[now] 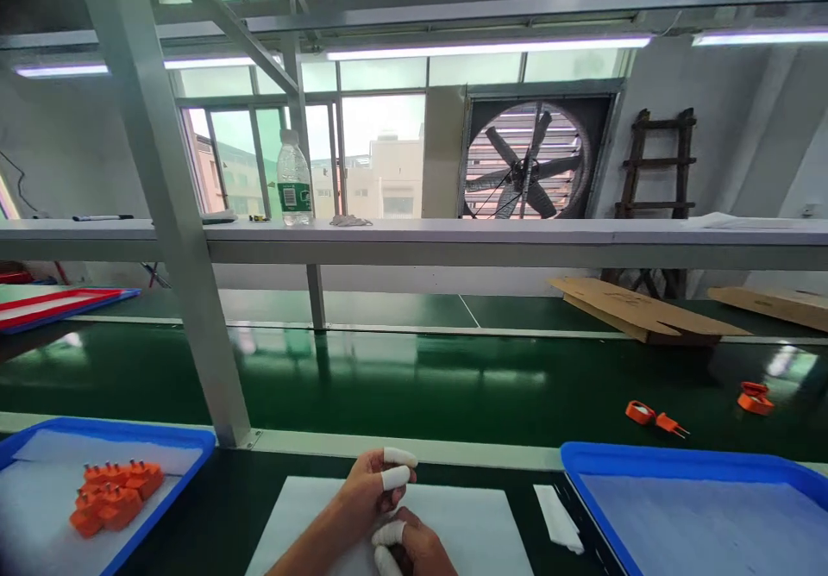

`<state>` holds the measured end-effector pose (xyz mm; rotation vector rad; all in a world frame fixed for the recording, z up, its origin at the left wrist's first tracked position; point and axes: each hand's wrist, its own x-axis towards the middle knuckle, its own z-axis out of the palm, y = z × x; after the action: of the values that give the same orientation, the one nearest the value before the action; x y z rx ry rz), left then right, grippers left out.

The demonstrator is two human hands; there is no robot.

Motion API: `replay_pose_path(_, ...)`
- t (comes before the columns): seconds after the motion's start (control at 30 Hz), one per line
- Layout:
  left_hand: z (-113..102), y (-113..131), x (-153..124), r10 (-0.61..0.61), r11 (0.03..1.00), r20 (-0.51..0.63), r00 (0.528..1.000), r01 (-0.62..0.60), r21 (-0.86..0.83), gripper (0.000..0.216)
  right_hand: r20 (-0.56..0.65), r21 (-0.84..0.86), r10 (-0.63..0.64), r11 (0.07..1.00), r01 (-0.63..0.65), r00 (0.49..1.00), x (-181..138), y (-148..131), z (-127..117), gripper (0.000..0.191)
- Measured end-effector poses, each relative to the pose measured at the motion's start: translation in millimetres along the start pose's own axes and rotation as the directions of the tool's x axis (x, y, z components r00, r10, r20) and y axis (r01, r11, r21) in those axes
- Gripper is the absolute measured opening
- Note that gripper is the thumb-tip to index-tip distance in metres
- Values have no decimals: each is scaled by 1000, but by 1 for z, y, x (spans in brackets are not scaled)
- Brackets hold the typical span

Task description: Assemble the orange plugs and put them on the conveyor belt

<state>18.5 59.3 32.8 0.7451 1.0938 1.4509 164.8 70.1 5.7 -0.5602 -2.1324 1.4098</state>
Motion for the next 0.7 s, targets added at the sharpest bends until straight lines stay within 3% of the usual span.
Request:
replay_pose_path(0.07,0,2,-1,7,1000,4,1000,-7,-6,31,23,11,23,1000,-23,999,-1,-5,-3,18)
replay_pose_path(0.23,4,4,-3,33,999,5,999,-33,-32,30,10,38,-63,997,62,998,-6,-21,-12,15)
replay_pose_path(0.33,8,6,-4,23,999,20,1000,-22,-36,26,-39,210,36,977,-27,999,-5,-26,-16,14)
replay_pose_path(0.47,12,11,-7,-22,999,10,1000,22,-47,29,-12,516,178,844,-146,984,3,-26,-23,18)
replay_pose_path(0.7,7,14,-7,2,993,19,1000,0,-121,17,-180,818,259,575,-2,949,13,-27,-34,26)
